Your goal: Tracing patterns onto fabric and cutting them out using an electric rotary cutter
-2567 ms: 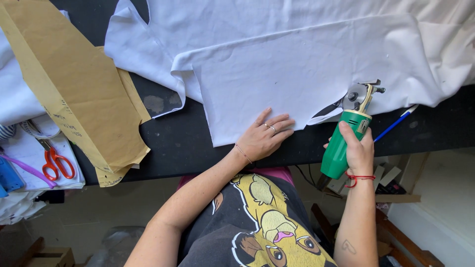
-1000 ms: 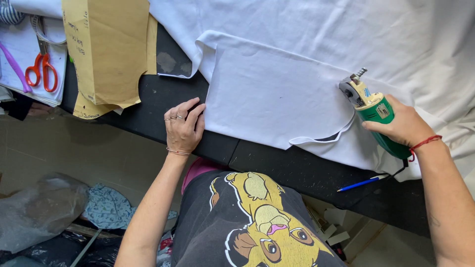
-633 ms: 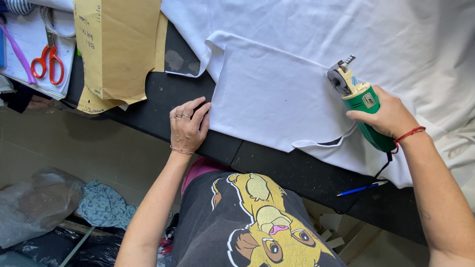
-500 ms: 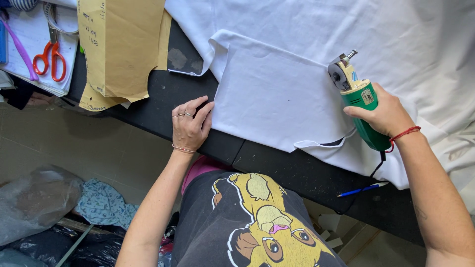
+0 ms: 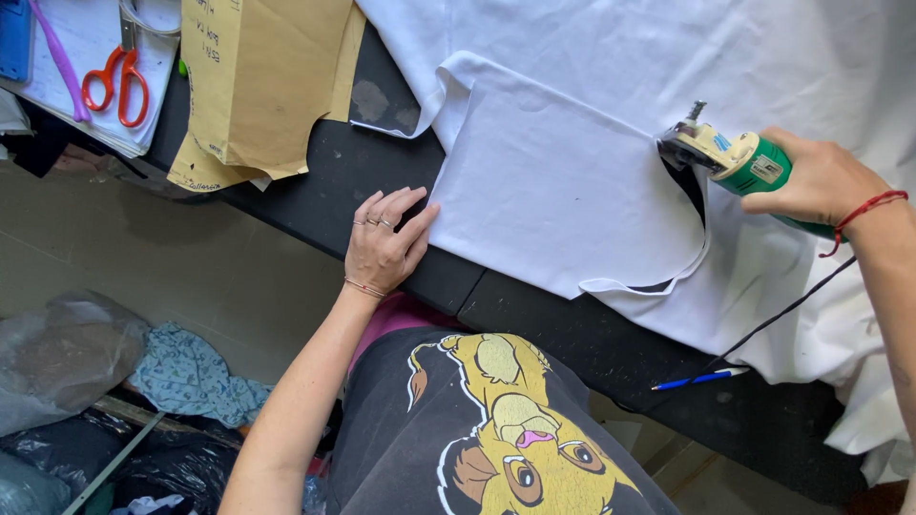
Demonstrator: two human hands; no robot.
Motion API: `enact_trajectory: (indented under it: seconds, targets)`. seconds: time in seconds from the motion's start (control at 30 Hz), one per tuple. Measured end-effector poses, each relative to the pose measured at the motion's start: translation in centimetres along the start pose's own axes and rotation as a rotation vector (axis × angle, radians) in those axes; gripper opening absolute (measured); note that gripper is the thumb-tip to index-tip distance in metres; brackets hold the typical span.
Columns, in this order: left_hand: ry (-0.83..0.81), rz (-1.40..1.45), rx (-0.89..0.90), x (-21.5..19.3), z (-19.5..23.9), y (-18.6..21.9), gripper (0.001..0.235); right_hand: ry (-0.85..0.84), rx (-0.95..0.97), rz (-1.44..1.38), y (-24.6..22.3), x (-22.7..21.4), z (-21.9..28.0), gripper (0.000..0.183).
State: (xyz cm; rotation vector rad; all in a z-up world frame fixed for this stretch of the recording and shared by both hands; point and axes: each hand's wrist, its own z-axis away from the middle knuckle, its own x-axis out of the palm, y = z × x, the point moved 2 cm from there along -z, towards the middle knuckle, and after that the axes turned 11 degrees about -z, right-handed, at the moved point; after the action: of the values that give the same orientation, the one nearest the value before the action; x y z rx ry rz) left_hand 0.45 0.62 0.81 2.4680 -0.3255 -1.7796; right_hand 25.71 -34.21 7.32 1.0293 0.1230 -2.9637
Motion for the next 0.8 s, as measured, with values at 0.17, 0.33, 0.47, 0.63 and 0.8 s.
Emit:
enact_trajectory:
  seconds: [0.17, 0.33, 0.47, 0.63, 0.8]
  targets:
    - [0.006, -0.003, -0.010, 0.0, -0.1, -0.1, 0.024, -0.020, -0.049, 0.093, -1.1, -1.0, -1.7, 0.055]
    - [0.027, -0.007, -0.016, 0.2, 0.0, -0.1, 0.026, -0.047, -0.101, 0.121, -2.2, -1.1, -2.4, 0.052]
    - [0.023, 0.003, -0.021, 0.2, 0.0, -0.2, 0.026, -0.057, -0.107, 0.109, -3.9, -1.1, -2.0, 0.054]
    - [0.027, 0.009, -0.028, 0.1, -0.1, -0.2, 0.026, -0.077, -0.072, 0.107, -7.1, -1.4, -0.7, 0.044]
    - [0.036, 0.017, -0.040, 0.0, -0.2, -0.2, 0.024, -0.069, -0.074, 0.107, -10.0, -1.2, -0.1, 0.043]
